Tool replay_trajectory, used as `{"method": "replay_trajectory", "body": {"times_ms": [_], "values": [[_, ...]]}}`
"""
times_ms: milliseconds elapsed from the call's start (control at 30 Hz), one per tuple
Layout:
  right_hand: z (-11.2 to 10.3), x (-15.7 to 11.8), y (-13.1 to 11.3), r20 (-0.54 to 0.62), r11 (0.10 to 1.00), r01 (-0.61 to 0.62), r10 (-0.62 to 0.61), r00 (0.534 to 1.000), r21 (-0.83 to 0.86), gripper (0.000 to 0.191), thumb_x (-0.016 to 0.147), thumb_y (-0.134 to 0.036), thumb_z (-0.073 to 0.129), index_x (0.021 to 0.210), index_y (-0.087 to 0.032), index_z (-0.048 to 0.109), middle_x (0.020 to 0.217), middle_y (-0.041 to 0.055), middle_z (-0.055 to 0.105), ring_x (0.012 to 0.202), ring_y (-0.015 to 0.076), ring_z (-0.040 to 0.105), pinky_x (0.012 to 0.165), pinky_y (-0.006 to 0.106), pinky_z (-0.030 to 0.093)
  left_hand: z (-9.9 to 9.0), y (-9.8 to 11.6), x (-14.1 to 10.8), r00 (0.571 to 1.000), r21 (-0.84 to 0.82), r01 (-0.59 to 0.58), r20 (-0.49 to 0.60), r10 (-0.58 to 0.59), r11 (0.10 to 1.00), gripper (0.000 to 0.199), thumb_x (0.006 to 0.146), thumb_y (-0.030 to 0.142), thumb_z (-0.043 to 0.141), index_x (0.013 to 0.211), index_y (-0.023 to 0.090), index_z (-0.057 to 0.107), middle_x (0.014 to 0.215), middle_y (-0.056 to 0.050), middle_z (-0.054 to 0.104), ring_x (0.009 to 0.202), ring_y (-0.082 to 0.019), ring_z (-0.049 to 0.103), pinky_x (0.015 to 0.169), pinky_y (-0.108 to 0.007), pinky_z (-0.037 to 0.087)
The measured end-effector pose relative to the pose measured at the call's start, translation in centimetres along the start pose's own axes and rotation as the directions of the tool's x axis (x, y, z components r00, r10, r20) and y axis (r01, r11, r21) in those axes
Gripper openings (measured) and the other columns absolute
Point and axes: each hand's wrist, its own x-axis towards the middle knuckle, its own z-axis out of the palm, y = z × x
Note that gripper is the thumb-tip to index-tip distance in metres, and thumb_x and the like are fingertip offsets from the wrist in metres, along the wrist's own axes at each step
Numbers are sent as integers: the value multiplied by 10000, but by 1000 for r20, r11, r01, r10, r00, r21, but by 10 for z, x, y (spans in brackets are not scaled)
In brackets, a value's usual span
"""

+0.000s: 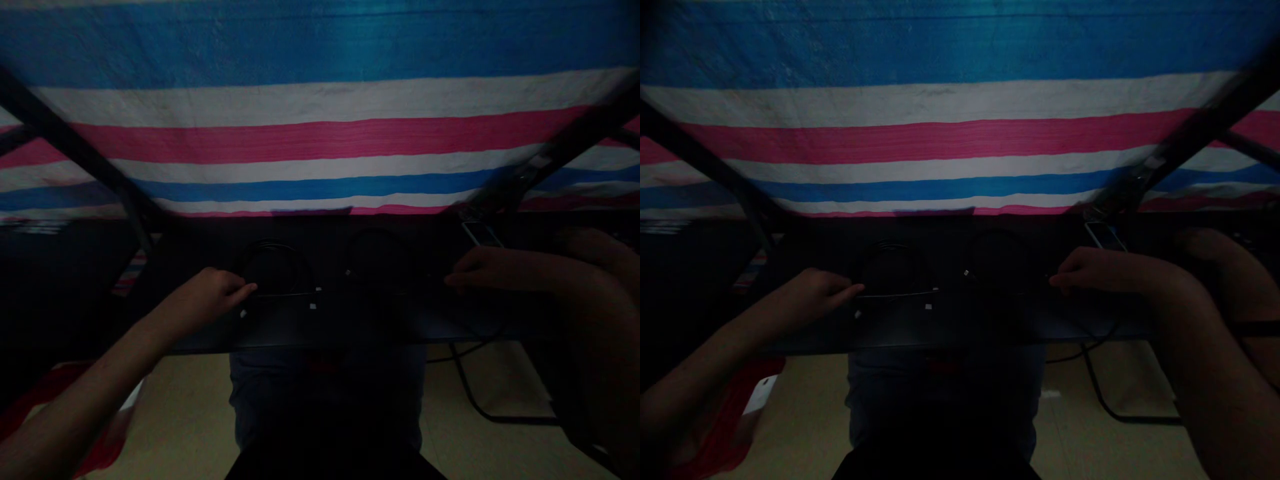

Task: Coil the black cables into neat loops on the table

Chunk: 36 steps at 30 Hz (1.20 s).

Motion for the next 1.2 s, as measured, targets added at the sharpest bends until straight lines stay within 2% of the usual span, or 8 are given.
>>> {"method": "replay_trajectory", "body": {"times_ms": [133,300,533,667,867,967,1067,1200], "values": [[23,27,0,167,1000,-7,9,986,-11,654,745,-782,582,592,-157,698,517,27,512,485,122,394,497,271,293,-6,-4,8,995,64,-65,-70,70,996,435,943,507,501,758,190,733,652,-40,674,550,-159,577,548,-266,334],[33,28,23,137,995,-34,20,990,99,663,770,-791,570,628,-157,697,478,-20,406,472,102,332,490,263,239,-11,-10,5,990,-127,-137,-35,134,982,428,930,543,506,829,180,709,643,-6,624,581,-150,564,559,-239,373],[32,3,37,225,969,-118,68,972,215,568,857,-629,584,598,-130,667,476,-47,364,454,53,257,502,290,149,-13,1,-13,921,-323,-103,327,213,941,376,934,475,525,799,195,736,682,-2,645,620,-147,575,560,-216,399],[29,5,38,178,931,-151,95,979,333,608,890,-662,514,623,-132,650,474,-73,313,445,41,227,513,310,113,6,6,8,934,-172,-258,207,291,951,322,962,353,495,796,185,714,721,-28,676,638,-153,614,600,-231,404],[25,21,34,118,898,14,-73,990,439,644,921,-712,481,803,-125,716,520,-49,435,462,67,346,506,261,243,18,-6,41,947,37,-322,31,321,946,341,990,396,503,828,195,726,759,-49,717,661,-178,649,621,-263,412],[29,28,19,101,849,112,-190,977,516,606,897,-704,554,971,-127,725,600,-36,509,474,80,397,486,242,301,14,1,43,923,52,-375,-70,378,926,364,998,436,486,865,201,731,803,-47,732,713,-184,664,648,-267,429],[35,35,-5,36,748,186,-271,962,637,678,941,-737,429,1042,-132,716,594,-56,445,439,71,299,416,225,212,11,16,44,884,-6,-447,-158,440,895,416,1008,446,447,779,190,682,723,-26,694,672,-171,647,635,-260,430],[39,40,-40,117,735,203,-358,927,647,684,936,-742,441,808,-126,711,491,-94,292,409,70,207,399,232,162,3,33,44,830,-67,-500,-322,456,863,438,1021,426,406,749,185,649,711,-14,682,664,-162,645,652,-262,446]]}}
